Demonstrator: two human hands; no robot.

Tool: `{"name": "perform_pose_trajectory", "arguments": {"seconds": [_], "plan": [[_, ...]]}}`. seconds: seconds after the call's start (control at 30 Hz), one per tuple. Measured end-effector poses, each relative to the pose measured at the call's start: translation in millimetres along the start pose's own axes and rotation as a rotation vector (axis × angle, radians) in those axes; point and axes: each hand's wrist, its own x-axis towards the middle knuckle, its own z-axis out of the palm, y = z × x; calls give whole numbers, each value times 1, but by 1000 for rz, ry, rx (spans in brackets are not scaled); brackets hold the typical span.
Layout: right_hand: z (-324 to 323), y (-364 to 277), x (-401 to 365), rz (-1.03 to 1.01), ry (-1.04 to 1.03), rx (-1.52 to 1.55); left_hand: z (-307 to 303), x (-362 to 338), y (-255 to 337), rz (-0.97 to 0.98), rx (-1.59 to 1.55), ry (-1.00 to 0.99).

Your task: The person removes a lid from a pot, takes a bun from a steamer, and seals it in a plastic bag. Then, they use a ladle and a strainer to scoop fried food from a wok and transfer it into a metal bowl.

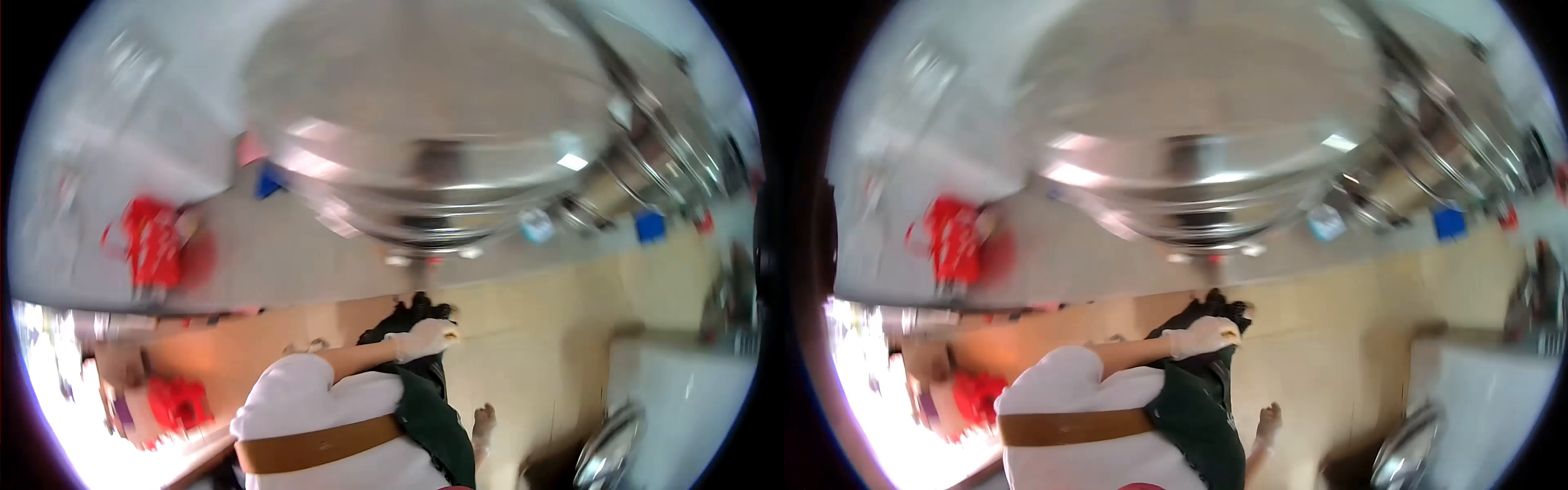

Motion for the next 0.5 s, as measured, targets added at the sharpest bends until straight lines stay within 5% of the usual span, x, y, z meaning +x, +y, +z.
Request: {"name": "perform_pose_trajectory", "arguments": {"seconds": [0.13, 0.3, 0.5], "plan": [[-52, 41, 39, 182, 196, 258, 48, 125, 62, 181, -46, -107], [-72, 69, 11, 578, 233, 677, 100, 256, 157, 152, -23, -316], [-89, 108, 35, 812, 97, 472, 208, 387, 218, 231, -53, -381]]}}
